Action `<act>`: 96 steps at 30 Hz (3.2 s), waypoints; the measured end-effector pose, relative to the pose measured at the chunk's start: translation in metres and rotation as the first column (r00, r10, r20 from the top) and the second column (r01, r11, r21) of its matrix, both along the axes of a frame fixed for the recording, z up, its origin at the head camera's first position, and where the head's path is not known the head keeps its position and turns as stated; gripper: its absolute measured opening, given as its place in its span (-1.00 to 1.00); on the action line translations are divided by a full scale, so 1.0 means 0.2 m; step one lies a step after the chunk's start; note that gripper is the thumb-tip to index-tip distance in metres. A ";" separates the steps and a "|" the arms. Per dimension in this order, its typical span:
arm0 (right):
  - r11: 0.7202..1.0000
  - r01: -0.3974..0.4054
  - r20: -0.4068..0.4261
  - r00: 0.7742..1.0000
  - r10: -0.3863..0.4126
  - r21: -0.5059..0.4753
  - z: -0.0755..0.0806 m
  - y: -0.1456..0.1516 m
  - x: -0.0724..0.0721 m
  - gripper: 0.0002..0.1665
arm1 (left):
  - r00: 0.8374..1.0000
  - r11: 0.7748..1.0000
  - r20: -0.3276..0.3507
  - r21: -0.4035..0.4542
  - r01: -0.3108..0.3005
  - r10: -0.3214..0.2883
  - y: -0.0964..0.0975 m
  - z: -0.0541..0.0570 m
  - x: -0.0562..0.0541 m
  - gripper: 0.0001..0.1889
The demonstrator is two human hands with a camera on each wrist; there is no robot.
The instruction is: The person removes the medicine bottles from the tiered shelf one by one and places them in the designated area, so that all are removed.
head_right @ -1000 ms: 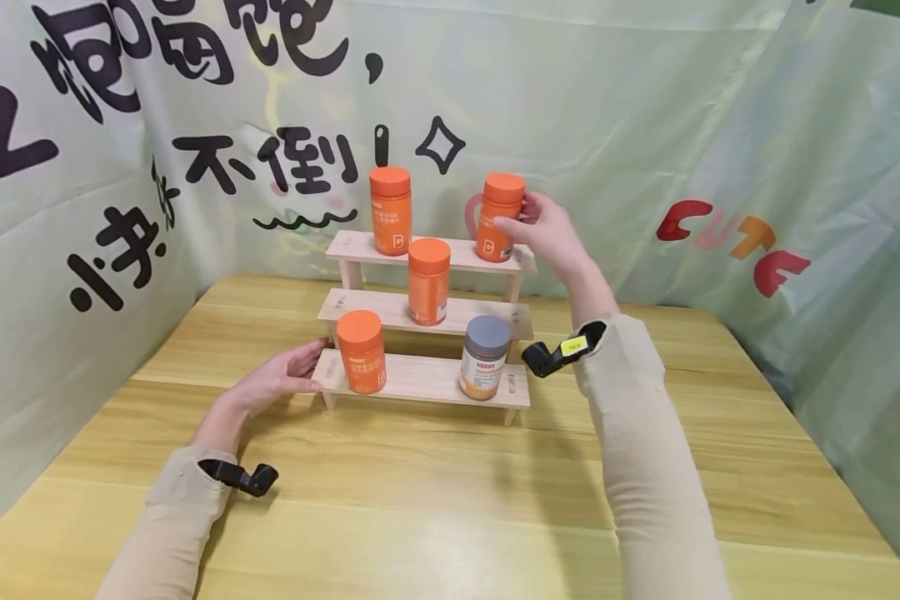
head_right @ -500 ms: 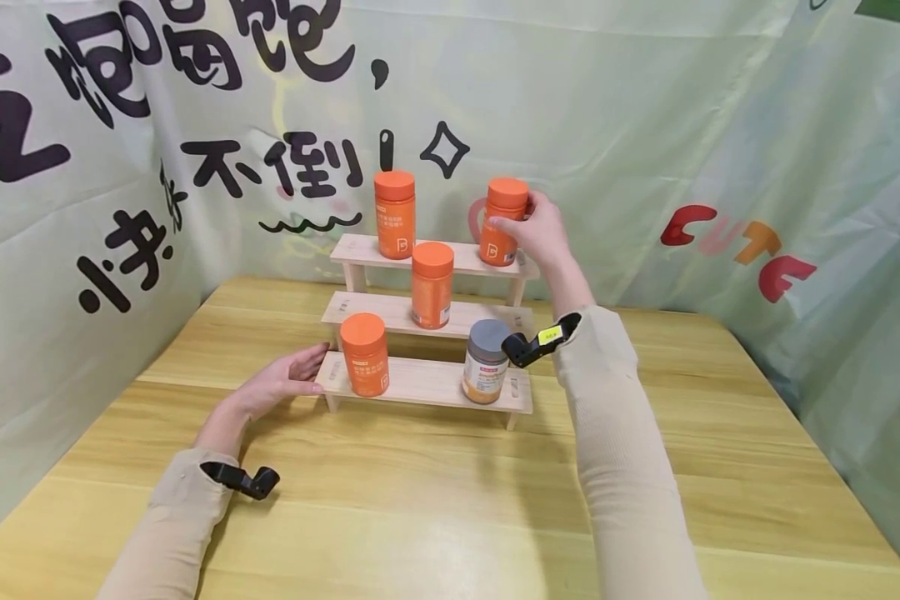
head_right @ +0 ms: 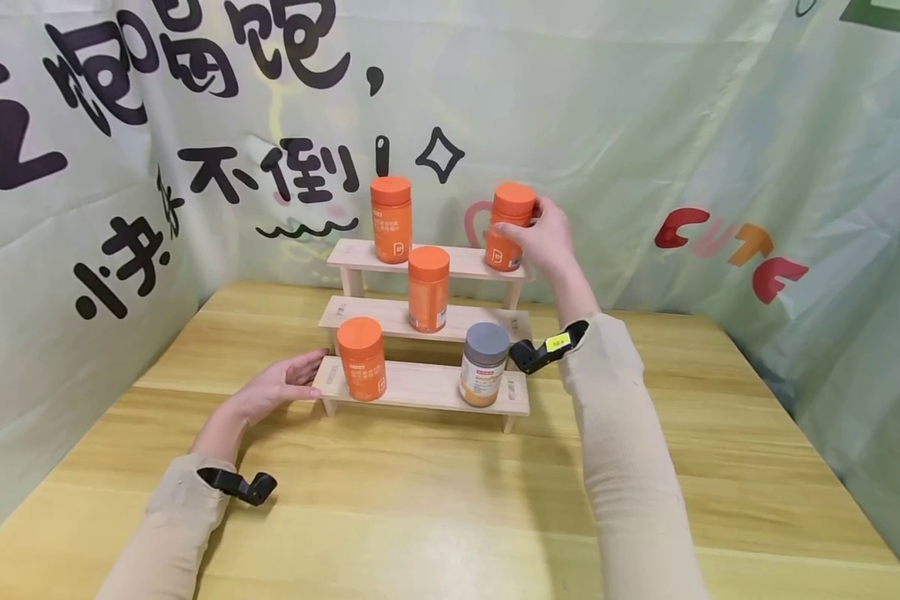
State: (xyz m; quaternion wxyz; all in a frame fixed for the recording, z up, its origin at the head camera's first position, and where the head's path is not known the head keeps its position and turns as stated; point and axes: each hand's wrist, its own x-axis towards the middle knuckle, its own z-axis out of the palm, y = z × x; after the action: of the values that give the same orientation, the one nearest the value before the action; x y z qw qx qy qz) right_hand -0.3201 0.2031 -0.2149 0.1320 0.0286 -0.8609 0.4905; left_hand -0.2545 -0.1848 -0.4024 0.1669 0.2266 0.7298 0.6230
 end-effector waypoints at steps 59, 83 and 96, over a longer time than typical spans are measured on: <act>0.988 0.100 0.091 0.990 -0.111 0.121 -0.71 0.66 0.27 -0.15 | 1.000 1.000 -0.010 -0.017 -0.026 0.026 -0.01 -0.01 0.02 -0.17; 0.996 0.037 0.092 0.995 -0.044 0.078 -0.78 0.71 0.29 -0.23 | 0.999 0.999 -0.002 -0.024 -0.033 0.033 0.00 -0.01 0.02 -0.16; 0.998 -0.014 0.083 0.996 0.019 -0.054 -0.73 0.79 0.33 -0.26 | 0.999 0.999 -0.007 -0.008 -0.035 0.035 0.00 -0.01 0.01 -0.15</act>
State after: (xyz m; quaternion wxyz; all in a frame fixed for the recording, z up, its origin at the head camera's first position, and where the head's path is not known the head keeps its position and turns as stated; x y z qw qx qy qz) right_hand -0.2546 0.3606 -0.3609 0.0926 0.0115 -0.8521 0.5151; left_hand -0.2521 -0.1851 -0.4046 0.1543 0.2153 0.7367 0.6222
